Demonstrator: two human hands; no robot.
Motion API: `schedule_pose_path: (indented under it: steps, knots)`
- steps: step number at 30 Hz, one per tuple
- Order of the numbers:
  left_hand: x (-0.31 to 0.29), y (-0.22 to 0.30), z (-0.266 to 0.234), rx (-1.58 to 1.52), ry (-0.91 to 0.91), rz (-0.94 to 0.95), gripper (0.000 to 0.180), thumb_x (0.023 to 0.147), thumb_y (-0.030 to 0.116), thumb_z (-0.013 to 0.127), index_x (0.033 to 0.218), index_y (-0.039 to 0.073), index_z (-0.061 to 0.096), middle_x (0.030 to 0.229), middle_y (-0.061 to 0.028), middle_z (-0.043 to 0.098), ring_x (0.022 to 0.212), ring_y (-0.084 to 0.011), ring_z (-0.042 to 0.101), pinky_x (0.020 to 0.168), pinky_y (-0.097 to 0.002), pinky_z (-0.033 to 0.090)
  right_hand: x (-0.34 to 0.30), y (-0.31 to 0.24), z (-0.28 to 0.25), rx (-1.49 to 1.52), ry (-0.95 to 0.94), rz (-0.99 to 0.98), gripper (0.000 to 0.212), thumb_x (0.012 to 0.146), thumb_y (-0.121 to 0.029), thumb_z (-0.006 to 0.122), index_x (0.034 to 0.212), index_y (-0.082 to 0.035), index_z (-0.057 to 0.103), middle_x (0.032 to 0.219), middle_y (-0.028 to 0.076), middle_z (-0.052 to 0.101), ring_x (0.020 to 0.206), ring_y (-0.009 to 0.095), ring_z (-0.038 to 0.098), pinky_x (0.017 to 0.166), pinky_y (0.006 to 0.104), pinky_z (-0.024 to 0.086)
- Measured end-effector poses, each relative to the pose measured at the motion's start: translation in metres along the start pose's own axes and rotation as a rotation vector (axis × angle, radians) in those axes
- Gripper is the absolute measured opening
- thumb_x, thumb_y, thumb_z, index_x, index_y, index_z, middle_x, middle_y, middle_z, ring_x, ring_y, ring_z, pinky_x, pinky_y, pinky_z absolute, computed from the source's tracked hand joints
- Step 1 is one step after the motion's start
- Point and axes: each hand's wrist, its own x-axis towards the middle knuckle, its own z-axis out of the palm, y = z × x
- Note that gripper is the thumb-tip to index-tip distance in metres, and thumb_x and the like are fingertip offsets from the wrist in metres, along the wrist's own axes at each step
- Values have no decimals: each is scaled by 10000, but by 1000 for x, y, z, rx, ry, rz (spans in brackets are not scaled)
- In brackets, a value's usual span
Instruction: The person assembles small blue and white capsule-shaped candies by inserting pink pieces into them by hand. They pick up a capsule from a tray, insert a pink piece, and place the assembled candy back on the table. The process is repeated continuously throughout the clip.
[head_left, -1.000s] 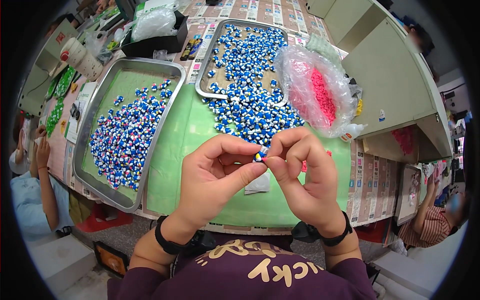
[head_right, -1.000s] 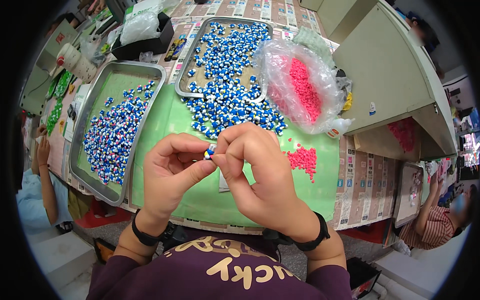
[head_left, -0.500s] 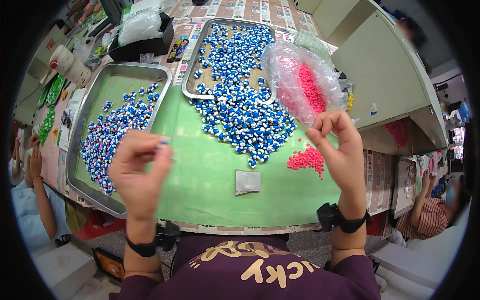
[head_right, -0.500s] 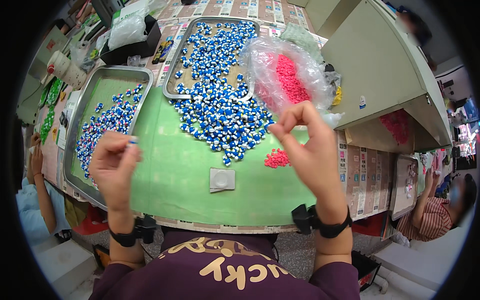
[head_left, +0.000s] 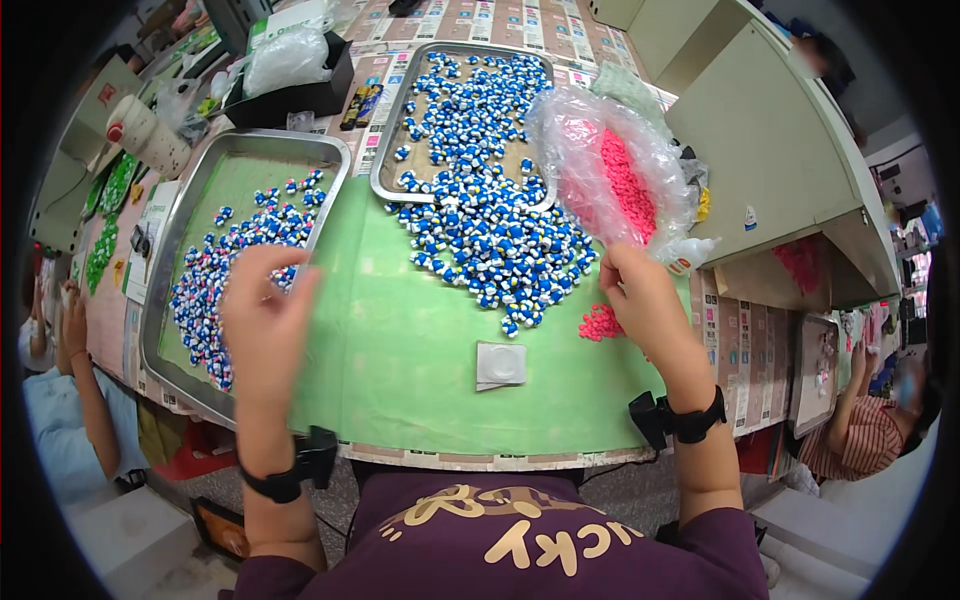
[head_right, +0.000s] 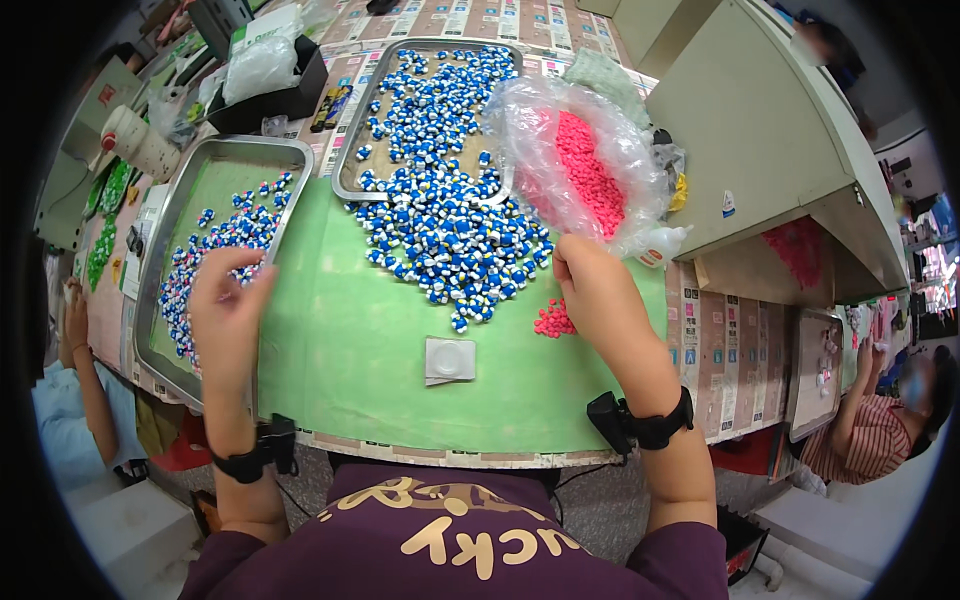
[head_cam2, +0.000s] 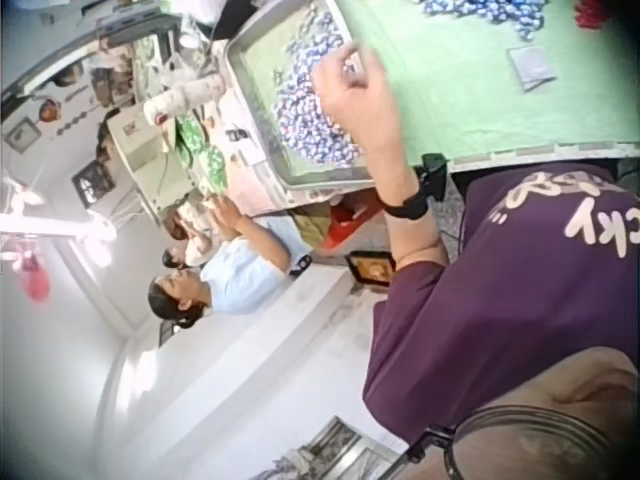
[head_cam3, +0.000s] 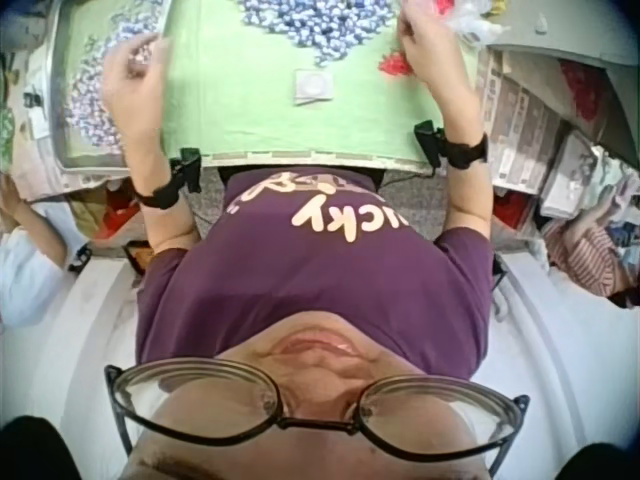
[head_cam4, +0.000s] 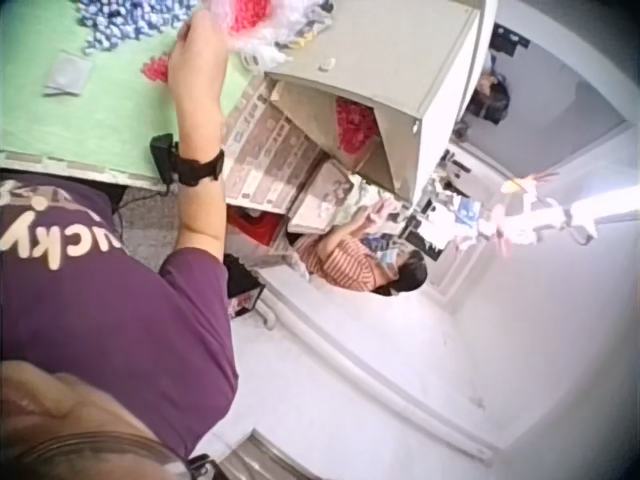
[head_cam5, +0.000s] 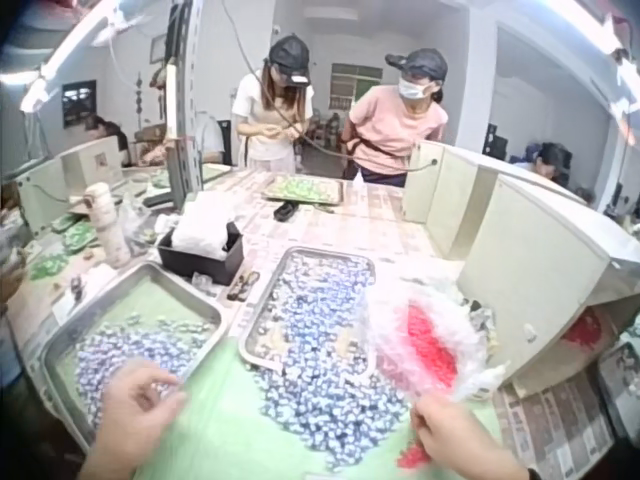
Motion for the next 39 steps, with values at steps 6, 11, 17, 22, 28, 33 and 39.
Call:
schedule_pose_path:
  steps: [6, 11, 17, 22, 28, 33, 39]
  knots:
    - [4, 28, 74, -100, -510, 177, 217, 763, -4, 694, 967, 26, 625, 953, -91, 594, 808, -221, 600, 651, -329, 483, 2, 3, 1, -22, 9, 3, 109, 766, 68, 565, 815, 8, 490, 744, 184, 547, 715, 376, 565, 634, 416, 446]
    - [11, 25, 90, 36, -579, 217, 181, 750, -1, 688, 901, 19, 590, 915, -115, 578, 828, -298, 599, 714, -393, 477, 2, 3, 1, 47, 34, -39, 126, 763, 80, 572, 814, 6, 483, 735, 160, 557, 702, 335, 575, 626, 385, 454]
    - [10, 17, 81, 35, -543, 270, 194, 738, 3, 704, 906, 15, 606, 900, -97, 575, 785, -254, 605, 684, -353, 488, -4, -56, -20, 583, 37, -6, 164, 844, 88, 567, 810, -33, 463, 813, 39, 569, 754, 143, 560, 690, 290, 480]
    - [11, 52, 55, -551, -568, -16, 159, 823, 17, 687, 981, 28, 669, 929, -65, 578, 855, -170, 618, 716, -296, 520, -12, -84, -23, 958, 10, -73, 223, 868, 66, 610, 836, -73, 439, 928, 64, 584, 878, 139, 556, 796, 289, 461]
    - [-13, 80, 46, -1120, -677, -193, 128, 881, -13, 647, 1005, -23, 678, 973, -83, 582, 803, -135, 613, 655, -254, 543, -12, -106, -13, 1014, -31, -176, 248, 864, 63, 626, 843, -96, 437, 942, 74, 595, 899, 149, 558, 818, 298, 448]
    - [-14, 86, 47, -1212, -719, -315, 88, 890, 18, 652, 966, -20, 671, 987, -83, 592, 773, -127, 605, 618, -245, 531, -14, -108, -13, 945, -15, -246, 269, 845, 97, 624, 849, -98, 440, 948, 78, 598, 900, 158, 562, 808, 300, 452]
    - [-16, 86, 48, -1219, -745, -333, 52, 890, 35, 655, 919, -9, 660, 983, -68, 584, 783, -109, 582, 587, -225, 509, -16, -110, -11, 912, 23, -278, 259, 838, 103, 633, 847, -86, 456, 928, 87, 606, 861, 170, 580, 754, 301, 468]
